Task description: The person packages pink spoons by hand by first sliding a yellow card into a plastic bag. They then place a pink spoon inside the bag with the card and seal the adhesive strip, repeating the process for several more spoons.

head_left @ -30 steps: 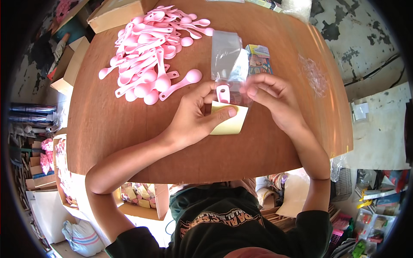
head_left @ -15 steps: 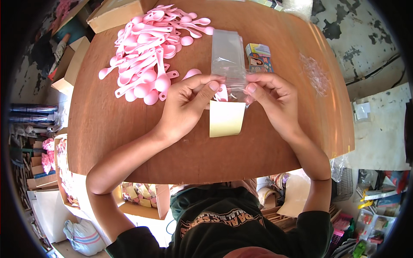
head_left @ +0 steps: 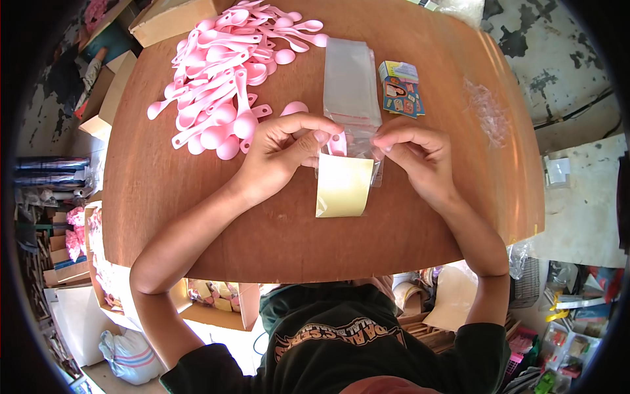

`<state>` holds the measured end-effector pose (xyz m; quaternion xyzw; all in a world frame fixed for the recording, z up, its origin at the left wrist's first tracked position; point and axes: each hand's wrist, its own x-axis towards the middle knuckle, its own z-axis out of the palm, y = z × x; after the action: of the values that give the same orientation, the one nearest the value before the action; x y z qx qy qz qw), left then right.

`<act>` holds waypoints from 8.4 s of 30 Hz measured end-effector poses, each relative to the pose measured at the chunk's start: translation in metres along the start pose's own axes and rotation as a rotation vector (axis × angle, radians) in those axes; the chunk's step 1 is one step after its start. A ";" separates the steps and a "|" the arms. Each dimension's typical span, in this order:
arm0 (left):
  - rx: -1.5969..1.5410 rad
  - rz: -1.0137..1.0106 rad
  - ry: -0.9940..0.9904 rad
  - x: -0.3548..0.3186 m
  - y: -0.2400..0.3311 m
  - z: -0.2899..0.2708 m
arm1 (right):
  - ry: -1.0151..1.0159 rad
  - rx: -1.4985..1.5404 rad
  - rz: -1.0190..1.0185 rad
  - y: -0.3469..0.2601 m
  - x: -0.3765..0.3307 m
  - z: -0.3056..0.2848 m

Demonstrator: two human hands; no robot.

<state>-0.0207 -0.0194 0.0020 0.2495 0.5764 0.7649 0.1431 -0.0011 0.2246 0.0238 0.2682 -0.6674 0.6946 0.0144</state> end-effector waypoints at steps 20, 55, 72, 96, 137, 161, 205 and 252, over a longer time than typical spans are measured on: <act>-0.038 0.000 -0.051 -0.003 -0.002 -0.004 | -0.015 -0.066 -0.005 0.003 -0.004 -0.001; 0.586 0.085 -0.246 -0.097 0.128 -0.002 | -0.123 -0.137 0.114 -0.089 -0.030 -0.017; 1.244 -0.859 0.457 -0.447 -0.154 -0.168 | -0.294 -0.935 0.546 0.026 -0.225 -0.007; 0.976 -1.057 0.426 -0.436 -0.220 -0.103 | -0.143 -1.326 0.838 0.152 -0.288 -0.046; 0.957 -0.103 -0.320 -0.097 0.115 -0.013 | -0.748 -0.438 0.860 -0.038 -0.230 -0.037; 1.527 0.424 0.171 0.020 -0.018 0.005 | 0.036 -1.414 -0.049 -0.002 0.009 0.001; 1.466 0.498 0.083 0.022 -0.011 0.005 | 0.321 -1.015 -0.263 0.033 0.022 -0.012; 0.760 0.333 0.128 0.022 -0.009 -0.001 | 0.238 -0.600 -0.458 0.000 0.005 -0.037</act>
<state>-0.0397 -0.0065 -0.0021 0.3264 0.7770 0.5246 -0.1207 -0.0188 0.2573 0.0271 0.3115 -0.7573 0.4736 0.3242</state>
